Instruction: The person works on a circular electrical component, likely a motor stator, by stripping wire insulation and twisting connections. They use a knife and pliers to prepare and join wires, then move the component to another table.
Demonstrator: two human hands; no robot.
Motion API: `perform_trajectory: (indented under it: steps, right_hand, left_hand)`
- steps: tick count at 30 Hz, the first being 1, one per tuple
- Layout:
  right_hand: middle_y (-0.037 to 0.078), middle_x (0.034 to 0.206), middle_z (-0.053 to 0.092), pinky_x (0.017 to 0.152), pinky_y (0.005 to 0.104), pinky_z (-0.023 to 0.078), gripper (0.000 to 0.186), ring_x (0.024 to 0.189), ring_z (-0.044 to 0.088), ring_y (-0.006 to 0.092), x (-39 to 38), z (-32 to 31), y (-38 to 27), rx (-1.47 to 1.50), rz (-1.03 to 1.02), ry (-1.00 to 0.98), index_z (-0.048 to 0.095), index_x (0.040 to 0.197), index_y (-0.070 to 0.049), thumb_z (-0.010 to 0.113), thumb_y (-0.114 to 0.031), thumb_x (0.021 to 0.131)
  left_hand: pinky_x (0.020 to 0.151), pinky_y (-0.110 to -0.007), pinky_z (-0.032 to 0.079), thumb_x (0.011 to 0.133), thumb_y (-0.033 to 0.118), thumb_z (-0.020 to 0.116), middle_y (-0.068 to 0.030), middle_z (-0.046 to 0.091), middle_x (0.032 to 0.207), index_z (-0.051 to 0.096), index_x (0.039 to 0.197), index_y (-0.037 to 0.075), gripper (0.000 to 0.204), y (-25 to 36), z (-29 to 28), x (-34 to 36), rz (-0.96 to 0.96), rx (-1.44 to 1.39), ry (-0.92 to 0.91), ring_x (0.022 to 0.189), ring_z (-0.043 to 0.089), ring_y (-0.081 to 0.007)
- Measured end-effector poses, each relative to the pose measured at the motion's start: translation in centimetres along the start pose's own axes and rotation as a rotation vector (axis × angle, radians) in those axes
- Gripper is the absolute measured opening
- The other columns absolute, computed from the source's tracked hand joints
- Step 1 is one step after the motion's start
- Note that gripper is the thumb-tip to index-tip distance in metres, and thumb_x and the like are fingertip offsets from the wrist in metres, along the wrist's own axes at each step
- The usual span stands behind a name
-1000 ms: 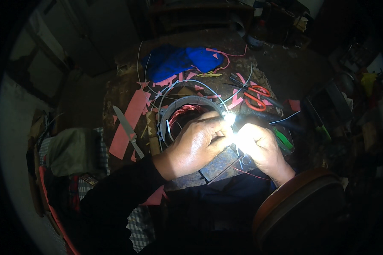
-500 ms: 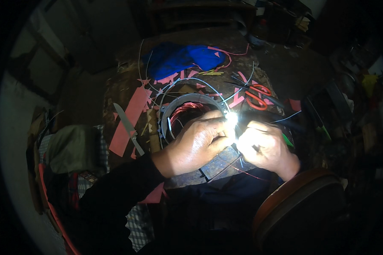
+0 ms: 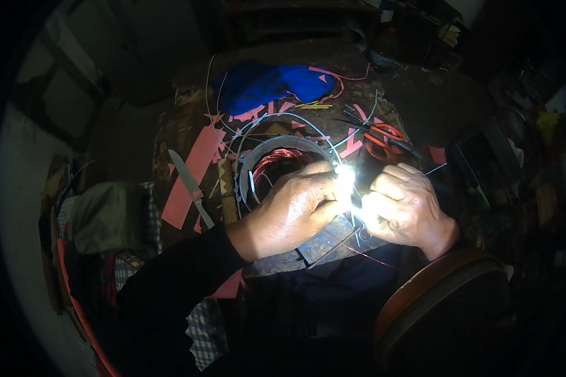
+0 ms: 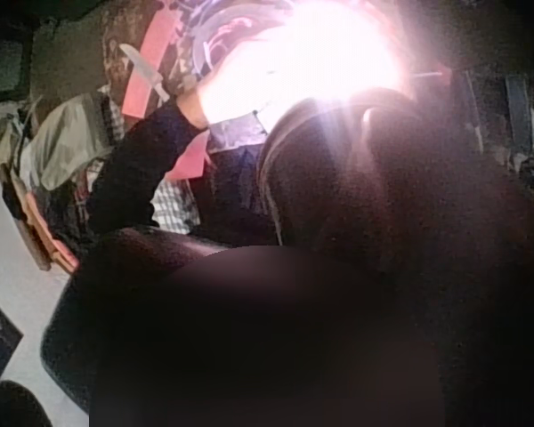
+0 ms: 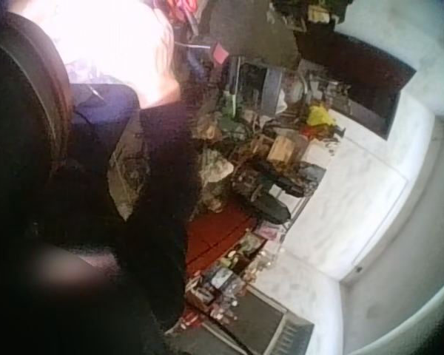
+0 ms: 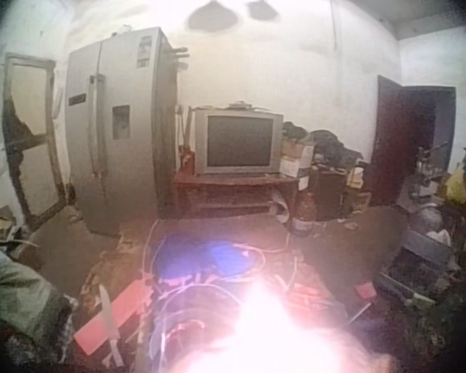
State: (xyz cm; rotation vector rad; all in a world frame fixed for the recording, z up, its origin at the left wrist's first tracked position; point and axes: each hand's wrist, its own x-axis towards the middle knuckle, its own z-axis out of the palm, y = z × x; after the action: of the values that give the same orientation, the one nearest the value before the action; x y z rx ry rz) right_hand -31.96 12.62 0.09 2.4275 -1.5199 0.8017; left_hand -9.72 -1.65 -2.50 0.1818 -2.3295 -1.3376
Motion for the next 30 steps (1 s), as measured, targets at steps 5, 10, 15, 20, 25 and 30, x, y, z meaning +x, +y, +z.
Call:
perform_trajectory:
  steps: [5, 10, 15, 20, 25, 30]
  right_hand:
    - [0.006, 0.096, 0.068, 0.079, 0.0413, 0.054, 0.031, 0.091, 0.067, 0.0270, 0.6, -0.2, -0.3, 0.021, 0.027, -0.037, 0.079, 0.104, -0.009, 0.090, -0.022, 0.079]
    - [0.005, 0.094, 0.067, 0.079, 0.0394, 0.052, 0.021, 0.090, 0.065, 0.0240, 0.7, -0.3, -0.4, -0.087, -0.115, -0.047, 0.077, 0.093, -0.011, 0.088, -0.022, 0.078]
    - [0.011, 0.092, 0.066, 0.081, 0.0444, 0.056, 0.012, 0.087, 0.068, 0.0325, -2.3, -0.4, -0.7, -0.106, 0.274, 0.016, 0.078, 0.098, -0.005, 0.080, -0.008, 0.086]
    - [0.017, 0.096, 0.069, 0.086, 0.0488, 0.060, 0.019, 0.090, 0.071, 0.0408, -7.9, 1.0, -2.7, 0.137, 0.636, 0.047, 0.078, 0.116, -0.001, 0.073, -0.003, 0.098]
    - [0.024, 0.132, 0.079, 0.102, 0.0449, 0.062, 0.031, 0.118, 0.079, 0.0422, -12.5, 1.3, -2.6, 0.144, 0.951, -0.091, 0.077, 0.136, -0.002, 0.065, -0.005, 0.108]
    - [0.029, 0.127, 0.079, 0.102, 0.0474, 0.062, 0.033, 0.115, 0.079, 0.0444, -14.3, 0.7, -2.3, 0.126, 0.981, -0.149, 0.075, 0.136, 0.003, 0.067, -0.007, 0.106]
  left_hand:
    - [0.079, -0.033, 0.055, 0.100, 0.002, 0.079, -0.0071, 0.064, 0.104, 0.075, 0.110, 0.001, 0.010, 0.1, 0.3, 0.1, -0.023, 0.014, -0.009, 0.089, 0.066, -0.0171]
    - [0.081, -0.035, 0.055, 0.102, 0.005, 0.078, -0.0089, 0.068, 0.102, 0.076, 0.108, 0.000, 0.008, 0.0, 0.1, 0.1, 0.040, 0.020, 0.024, 0.090, 0.066, -0.0195]
    - [0.083, -0.036, 0.057, 0.101, 0.007, 0.078, -0.0105, 0.073, 0.101, 0.078, 0.109, 0.001, 0.010, 0.2, -0.1, 0.2, 0.078, 0.078, 0.031, 0.093, 0.068, -0.0227]
    - [0.087, -0.034, 0.061, 0.104, 0.007, 0.078, -0.0109, 0.077, 0.113, 0.081, 0.121, 0.001, 0.018, 1.3, -2.7, -0.6, 0.028, 0.034, 0.097, 0.101, 0.075, -0.0203]
    - [0.093, -0.033, 0.063, 0.106, 0.003, 0.076, -0.0120, 0.081, 0.119, 0.080, 0.124, -0.001, 0.019, 2.8, -6.8, -2.9, -0.122, 0.114, 0.117, 0.107, 0.078, -0.0193]
    - [0.092, -0.034, 0.064, 0.105, 0.005, 0.079, -0.0128, 0.082, 0.119, 0.080, 0.126, -0.001, 0.021, 3.7, -9.2, -3.8, -0.078, 0.250, 0.085, 0.105, 0.080, -0.0196]
